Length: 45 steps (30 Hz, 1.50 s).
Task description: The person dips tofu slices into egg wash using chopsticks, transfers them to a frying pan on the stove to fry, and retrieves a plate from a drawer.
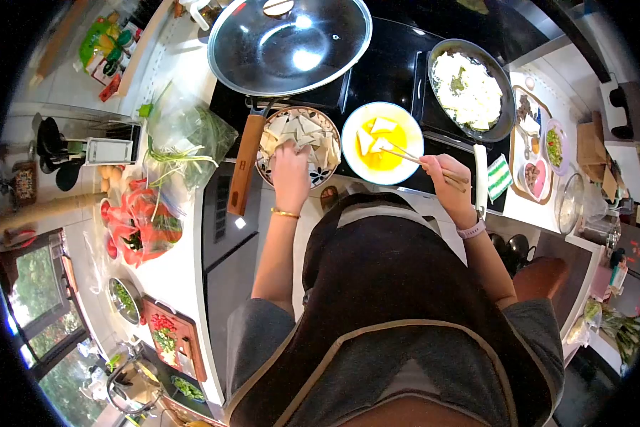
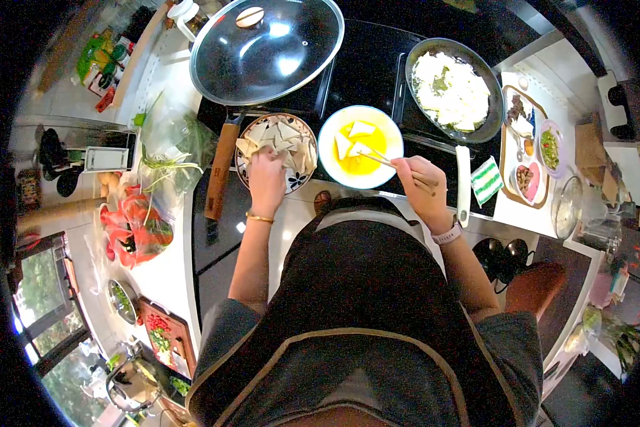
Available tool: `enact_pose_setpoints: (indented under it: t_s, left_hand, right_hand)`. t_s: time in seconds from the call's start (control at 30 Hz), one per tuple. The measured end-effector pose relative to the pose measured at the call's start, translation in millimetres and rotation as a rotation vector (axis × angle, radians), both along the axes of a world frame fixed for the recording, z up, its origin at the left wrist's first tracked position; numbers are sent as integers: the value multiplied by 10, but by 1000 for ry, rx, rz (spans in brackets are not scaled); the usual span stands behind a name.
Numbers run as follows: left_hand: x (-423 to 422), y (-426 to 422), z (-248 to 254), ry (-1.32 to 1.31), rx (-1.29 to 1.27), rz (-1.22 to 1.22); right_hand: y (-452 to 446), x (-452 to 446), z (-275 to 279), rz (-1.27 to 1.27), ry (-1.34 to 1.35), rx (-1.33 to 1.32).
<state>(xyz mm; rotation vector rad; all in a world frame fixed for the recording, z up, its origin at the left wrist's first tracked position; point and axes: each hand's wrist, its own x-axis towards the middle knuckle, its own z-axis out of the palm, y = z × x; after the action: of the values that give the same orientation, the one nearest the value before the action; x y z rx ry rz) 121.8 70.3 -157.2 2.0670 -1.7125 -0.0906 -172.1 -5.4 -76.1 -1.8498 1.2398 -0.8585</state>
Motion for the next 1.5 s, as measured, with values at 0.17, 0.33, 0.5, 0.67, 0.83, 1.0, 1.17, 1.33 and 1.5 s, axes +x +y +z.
enact_pose_setpoints:
  t_s: [0.17,0.33,0.5,0.67,0.83,1.0,1.17,1.33,1.5]
  left_hand:
    - [91,-208,4,-278,82,-248]
    - [145,-294,107,-313,193,-387]
    - [117,-214,98,-123,32,-381]
    - [-499,-391,78,440,142,-330]
    - [-1127,-630,-241,471,180,-350]
    - [-1308,-692,-152,205,-141,-392]
    - [-1284,-969,-70,476,64,-277]
    - [-1392,-1239,-191,341,200,-378]
    - [-1080,-1009,89,311,-100,-196]
  right_hand:
    - [39,-45,75,28,61,-34]
    - [72,-154,62,-17,68,-87]
    - [122,-243,96,-71,28,-74]
    - [147,-295,103,-107,53,-30]
    - [122,-325,105,-106,44,-116]
    - [126,-409,65,-161,26,-141]
    - [157,-489,129,-257,-63,-135]
    - [146,-547,138,-297,-59,-136]
    - [168,-593,186,-285,-90,-96]
